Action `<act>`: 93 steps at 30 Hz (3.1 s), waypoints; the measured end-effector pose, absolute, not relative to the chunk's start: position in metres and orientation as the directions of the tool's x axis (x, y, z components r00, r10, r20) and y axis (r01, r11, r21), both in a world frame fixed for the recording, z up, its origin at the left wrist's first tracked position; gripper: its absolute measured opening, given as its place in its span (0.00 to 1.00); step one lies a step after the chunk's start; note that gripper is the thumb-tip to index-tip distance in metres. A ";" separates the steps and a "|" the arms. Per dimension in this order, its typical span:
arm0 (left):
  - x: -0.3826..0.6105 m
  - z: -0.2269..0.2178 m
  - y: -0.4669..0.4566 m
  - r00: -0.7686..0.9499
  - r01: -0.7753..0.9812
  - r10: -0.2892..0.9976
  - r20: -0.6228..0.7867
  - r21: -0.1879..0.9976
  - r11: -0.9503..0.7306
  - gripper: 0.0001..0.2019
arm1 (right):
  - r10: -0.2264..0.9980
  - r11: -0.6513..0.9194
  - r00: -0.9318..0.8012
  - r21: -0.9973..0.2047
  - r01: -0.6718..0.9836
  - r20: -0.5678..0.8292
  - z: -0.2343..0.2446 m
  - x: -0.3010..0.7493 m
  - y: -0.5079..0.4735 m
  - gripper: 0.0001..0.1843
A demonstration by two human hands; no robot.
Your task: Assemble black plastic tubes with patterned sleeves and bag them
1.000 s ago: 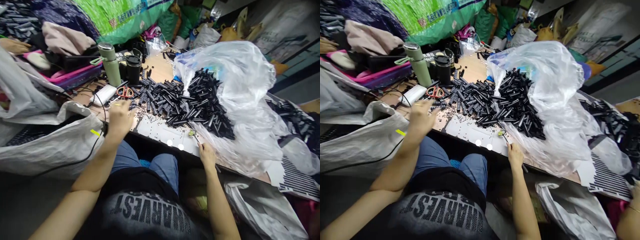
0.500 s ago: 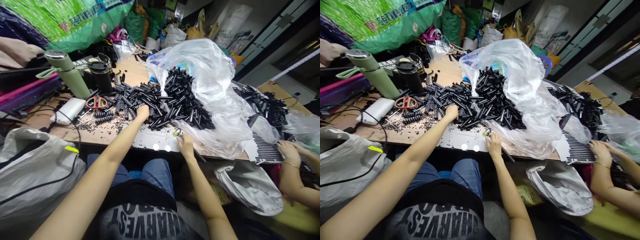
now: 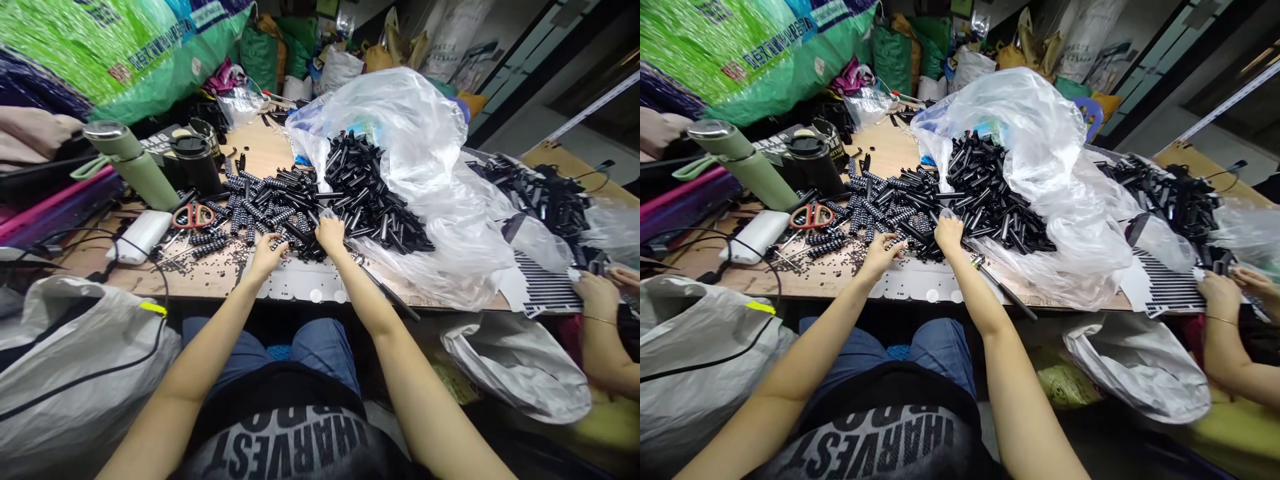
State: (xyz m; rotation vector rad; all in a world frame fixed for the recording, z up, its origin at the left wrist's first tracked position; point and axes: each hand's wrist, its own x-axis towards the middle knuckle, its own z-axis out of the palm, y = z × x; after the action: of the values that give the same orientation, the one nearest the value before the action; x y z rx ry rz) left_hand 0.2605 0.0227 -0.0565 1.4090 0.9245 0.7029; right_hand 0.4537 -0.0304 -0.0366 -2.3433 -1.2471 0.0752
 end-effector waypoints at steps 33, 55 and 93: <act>0.250 -0.073 -0.017 0.318 0.081 0.929 0.192 0.970 -0.228 0.12 | 0.806 -0.241 0.582 -0.957 0.159 -0.106 -0.038 0.372 -0.119 0.20; 0.263 -0.072 -0.002 0.323 0.587 0.946 0.021 0.780 -0.217 0.14 | 0.892 -0.151 0.385 -0.648 0.747 0.236 -0.064 0.360 -0.149 0.11; 0.241 -0.030 -0.038 0.756 -0.262 0.632 -0.170 0.806 0.531 0.26 | 0.964 0.063 0.155 -0.755 0.653 0.215 -0.022 0.371 -0.163 0.67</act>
State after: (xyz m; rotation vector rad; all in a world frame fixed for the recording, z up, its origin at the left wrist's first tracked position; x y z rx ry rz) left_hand 0.2406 -0.0381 -0.0296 0.8556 0.4803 0.5582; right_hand 0.3712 -0.1626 -0.0216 -1.6653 -1.5730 0.5122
